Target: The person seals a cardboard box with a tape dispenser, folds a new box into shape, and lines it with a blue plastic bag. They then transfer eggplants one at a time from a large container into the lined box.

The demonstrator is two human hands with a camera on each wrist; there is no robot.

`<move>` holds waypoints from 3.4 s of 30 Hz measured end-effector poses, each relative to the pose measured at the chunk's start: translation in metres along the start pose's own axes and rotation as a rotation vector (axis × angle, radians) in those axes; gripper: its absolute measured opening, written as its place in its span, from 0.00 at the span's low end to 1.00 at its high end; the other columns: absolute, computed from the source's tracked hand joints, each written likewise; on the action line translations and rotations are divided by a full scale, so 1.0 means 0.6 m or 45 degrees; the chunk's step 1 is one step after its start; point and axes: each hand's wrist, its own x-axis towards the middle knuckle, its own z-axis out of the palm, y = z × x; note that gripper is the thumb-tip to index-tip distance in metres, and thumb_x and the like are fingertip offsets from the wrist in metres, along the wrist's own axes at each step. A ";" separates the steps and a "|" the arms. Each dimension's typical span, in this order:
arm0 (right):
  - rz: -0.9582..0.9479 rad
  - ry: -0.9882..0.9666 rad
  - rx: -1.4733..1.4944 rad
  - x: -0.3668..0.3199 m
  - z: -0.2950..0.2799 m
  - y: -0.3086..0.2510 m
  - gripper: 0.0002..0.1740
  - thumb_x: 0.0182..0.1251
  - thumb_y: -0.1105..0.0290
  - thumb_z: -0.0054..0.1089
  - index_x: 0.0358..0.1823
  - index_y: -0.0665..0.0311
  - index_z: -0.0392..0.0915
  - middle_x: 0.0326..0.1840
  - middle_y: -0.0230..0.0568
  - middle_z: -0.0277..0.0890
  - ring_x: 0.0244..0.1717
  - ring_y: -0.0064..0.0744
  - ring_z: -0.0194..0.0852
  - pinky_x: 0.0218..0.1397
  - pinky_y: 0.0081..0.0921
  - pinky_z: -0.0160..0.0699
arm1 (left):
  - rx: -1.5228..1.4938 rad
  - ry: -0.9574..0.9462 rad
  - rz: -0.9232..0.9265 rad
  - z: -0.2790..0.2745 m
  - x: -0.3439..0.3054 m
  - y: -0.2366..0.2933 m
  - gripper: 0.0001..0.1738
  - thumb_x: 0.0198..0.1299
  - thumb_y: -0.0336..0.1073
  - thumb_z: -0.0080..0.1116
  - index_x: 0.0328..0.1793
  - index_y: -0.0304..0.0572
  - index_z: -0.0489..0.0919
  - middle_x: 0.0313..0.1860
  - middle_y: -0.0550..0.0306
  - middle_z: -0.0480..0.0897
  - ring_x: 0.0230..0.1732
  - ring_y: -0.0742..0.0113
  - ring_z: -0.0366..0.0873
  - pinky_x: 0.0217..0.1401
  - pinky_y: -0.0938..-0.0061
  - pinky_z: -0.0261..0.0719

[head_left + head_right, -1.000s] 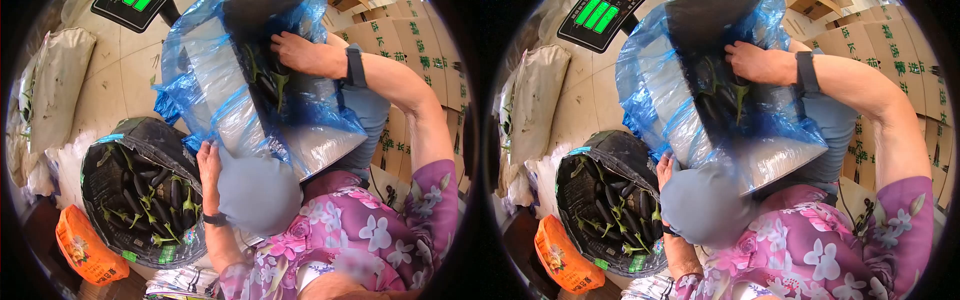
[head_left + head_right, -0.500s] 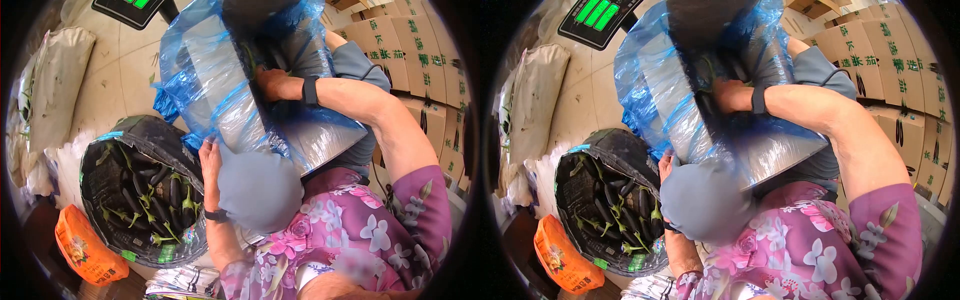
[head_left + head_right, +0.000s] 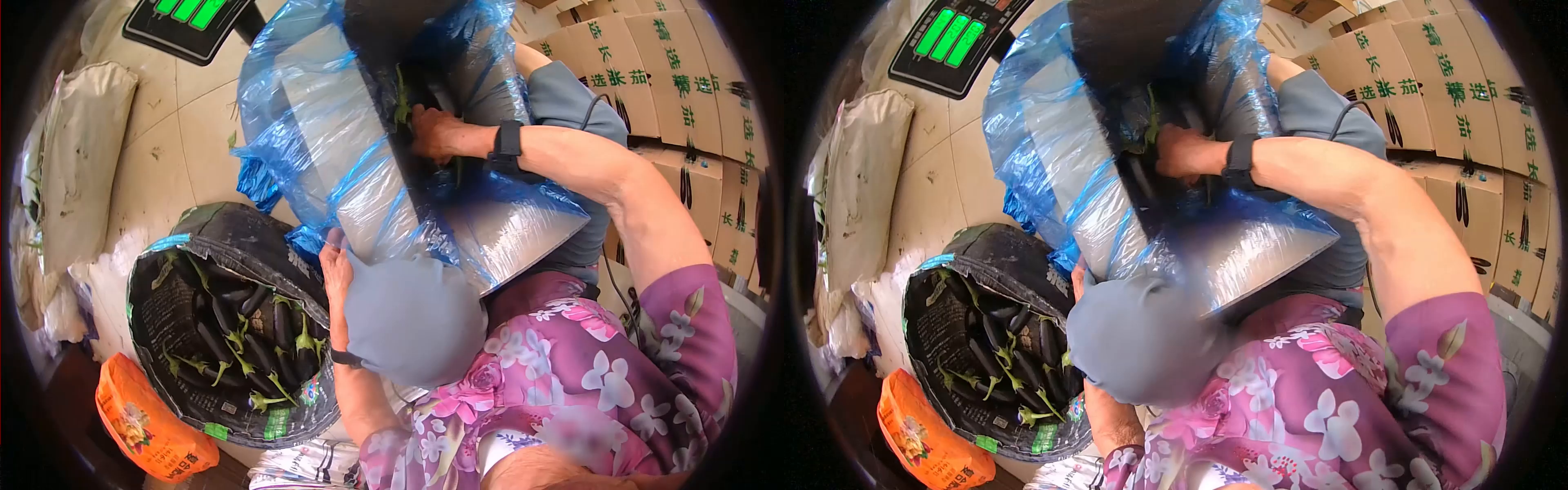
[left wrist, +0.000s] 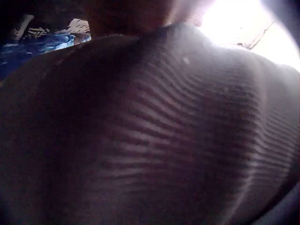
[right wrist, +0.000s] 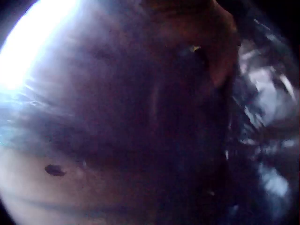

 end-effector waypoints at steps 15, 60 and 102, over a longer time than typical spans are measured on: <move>-0.712 0.130 -0.814 -0.003 0.042 0.109 0.10 0.51 0.71 0.64 0.34 0.69 0.82 0.36 0.55 0.83 0.41 0.57 0.84 0.41 0.45 0.83 | -0.054 -0.047 -0.122 0.010 -0.007 0.012 0.19 0.69 0.35 0.49 0.61 0.31 0.76 0.45 0.52 0.84 0.41 0.71 0.80 0.45 0.77 0.78; -1.137 -0.286 0.701 -0.299 -0.217 -0.247 0.32 0.67 0.54 0.57 0.67 0.67 0.66 0.60 0.47 0.71 0.57 0.34 0.70 0.60 0.30 0.69 | -0.615 -0.130 0.972 -0.021 -0.146 0.474 0.25 0.69 0.37 0.54 0.69 0.32 0.68 0.62 0.46 0.76 0.60 0.55 0.76 0.67 0.62 0.71; -0.451 0.395 -0.904 0.206 -0.188 0.126 0.22 0.67 0.58 0.53 0.55 0.67 0.76 0.59 0.61 0.75 0.62 0.63 0.71 0.63 0.49 0.70 | 0.510 1.267 0.333 -0.267 -0.041 -0.013 0.17 0.59 0.37 0.59 0.52 0.36 0.81 0.44 0.43 0.83 0.44 0.48 0.81 0.50 0.59 0.77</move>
